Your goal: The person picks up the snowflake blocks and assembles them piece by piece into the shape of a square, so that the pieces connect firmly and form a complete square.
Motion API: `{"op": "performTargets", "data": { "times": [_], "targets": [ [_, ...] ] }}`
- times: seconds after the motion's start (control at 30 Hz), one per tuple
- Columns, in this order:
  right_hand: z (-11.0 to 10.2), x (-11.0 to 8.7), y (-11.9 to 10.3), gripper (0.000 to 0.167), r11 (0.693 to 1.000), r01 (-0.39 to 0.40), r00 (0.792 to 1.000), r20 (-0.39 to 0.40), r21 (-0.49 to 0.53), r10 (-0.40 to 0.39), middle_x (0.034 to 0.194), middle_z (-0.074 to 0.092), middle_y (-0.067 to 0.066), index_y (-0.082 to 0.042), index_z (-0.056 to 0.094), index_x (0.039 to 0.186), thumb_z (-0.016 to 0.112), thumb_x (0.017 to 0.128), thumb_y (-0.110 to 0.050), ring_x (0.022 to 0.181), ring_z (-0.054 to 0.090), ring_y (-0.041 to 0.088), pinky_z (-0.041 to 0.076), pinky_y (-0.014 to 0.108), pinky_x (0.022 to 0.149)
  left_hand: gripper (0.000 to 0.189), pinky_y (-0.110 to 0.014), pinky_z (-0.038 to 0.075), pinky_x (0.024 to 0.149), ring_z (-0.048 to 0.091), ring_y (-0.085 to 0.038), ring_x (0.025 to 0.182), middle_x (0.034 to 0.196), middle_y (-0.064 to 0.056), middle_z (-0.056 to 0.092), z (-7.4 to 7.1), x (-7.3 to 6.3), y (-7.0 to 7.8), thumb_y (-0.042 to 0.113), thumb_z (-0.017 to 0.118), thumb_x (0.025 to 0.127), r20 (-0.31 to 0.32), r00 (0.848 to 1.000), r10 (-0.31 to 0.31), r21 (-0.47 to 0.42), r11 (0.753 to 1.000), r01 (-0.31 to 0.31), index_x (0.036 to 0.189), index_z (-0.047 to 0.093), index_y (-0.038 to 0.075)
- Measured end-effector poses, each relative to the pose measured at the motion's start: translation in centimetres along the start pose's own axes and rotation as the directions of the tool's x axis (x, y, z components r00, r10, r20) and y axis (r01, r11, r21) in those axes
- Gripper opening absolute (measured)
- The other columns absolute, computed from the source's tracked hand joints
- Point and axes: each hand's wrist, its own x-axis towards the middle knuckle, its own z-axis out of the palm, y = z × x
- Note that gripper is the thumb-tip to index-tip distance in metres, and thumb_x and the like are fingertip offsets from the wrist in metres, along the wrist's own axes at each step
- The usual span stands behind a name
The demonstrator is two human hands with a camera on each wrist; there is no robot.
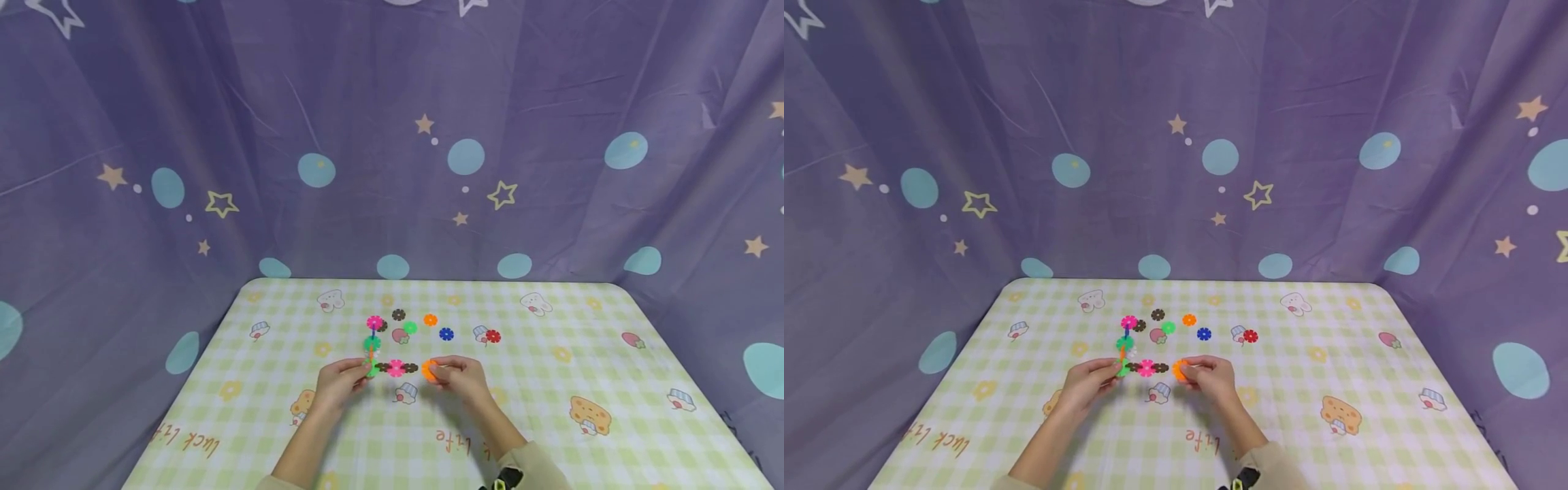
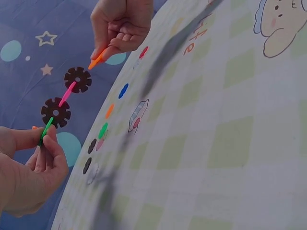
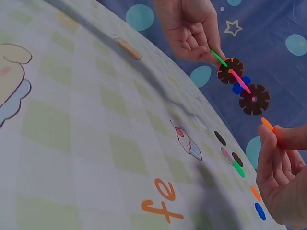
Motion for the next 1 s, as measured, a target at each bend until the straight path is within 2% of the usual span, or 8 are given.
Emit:
{"op": "performTargets", "data": {
  "times": [0.3, 0.53, 0.77, 1.0],
  "targets": [
    [0.3, -0.5, -0.4, 0.025, 1.000, 0.003, 1.000, 0.022, 0.013, -0.003, 0.078, 0.073, 0.004, 0.004, 0.070, 0.104, 0.073, 0.082, -0.009, 0.063, 0.069, 0.015, 0.060, 0.029, 0.061, 0.033, -0.022, 0.059, 0.068, 0.061, -0.007, 0.068, 0.083, -0.004, 0.067, 0.6, -0.4, 0.0, 0.008, 0.070, 0.085, 0.011, 1.000, 0.002, 0.016, 1.000, -0.002, 0.111, 0.063, -0.011],
    [0.2, -0.5, -0.1, 0.024, 1.000, 0.006, 1.000, 0.030, 0.016, -0.007, 0.077, 0.072, 0.004, 0.006, 0.070, 0.102, 0.072, 0.082, -0.006, 0.060, 0.067, 0.014, 0.059, 0.027, 0.059, 0.032, -0.019, 0.059, 0.064, 0.064, -0.005, 0.064, 0.079, -0.003, 0.071, 0.8, -0.5, -0.1, 0.006, 0.071, 0.084, -0.001, 1.000, 0.020, 0.005, 1.000, -0.020, 0.109, 0.063, -0.012],
    [0.4, -1.0, -0.2, 0.022, 0.999, 0.038, 0.999, 0.010, -0.010, -0.038, 0.072, 0.071, 0.005, 0.008, 0.070, 0.100, 0.072, 0.081, -0.003, 0.057, 0.064, 0.012, 0.058, 0.026, 0.056, 0.028, -0.023, 0.059, 0.060, 0.065, -0.007, 0.059, 0.075, -0.007, 0.073, 1.0, -0.7, 0.0, 0.003, 0.072, 0.082, -0.015, 0.999, 0.030, 0.048, 0.998, -0.030, 0.104, 0.064, -0.013],
    [0.7, -1.4, 0.0, 0.021, 0.999, 0.052, 0.999, 0.011, -0.005, -0.052, 0.069, 0.071, 0.003, 0.008, 0.069, 0.099, 0.072, 0.081, -0.003, 0.056, 0.063, 0.012, 0.055, 0.022, 0.053, 0.024, -0.031, 0.061, 0.064, 0.069, -0.015, 0.063, 0.076, -0.009, 0.073, 1.2, -0.5, 0.6, -0.001, 0.071, 0.080, -0.047, 0.997, 0.061, 0.110, 0.992, -0.056, 0.102, 0.065, -0.010]
  ]
}}
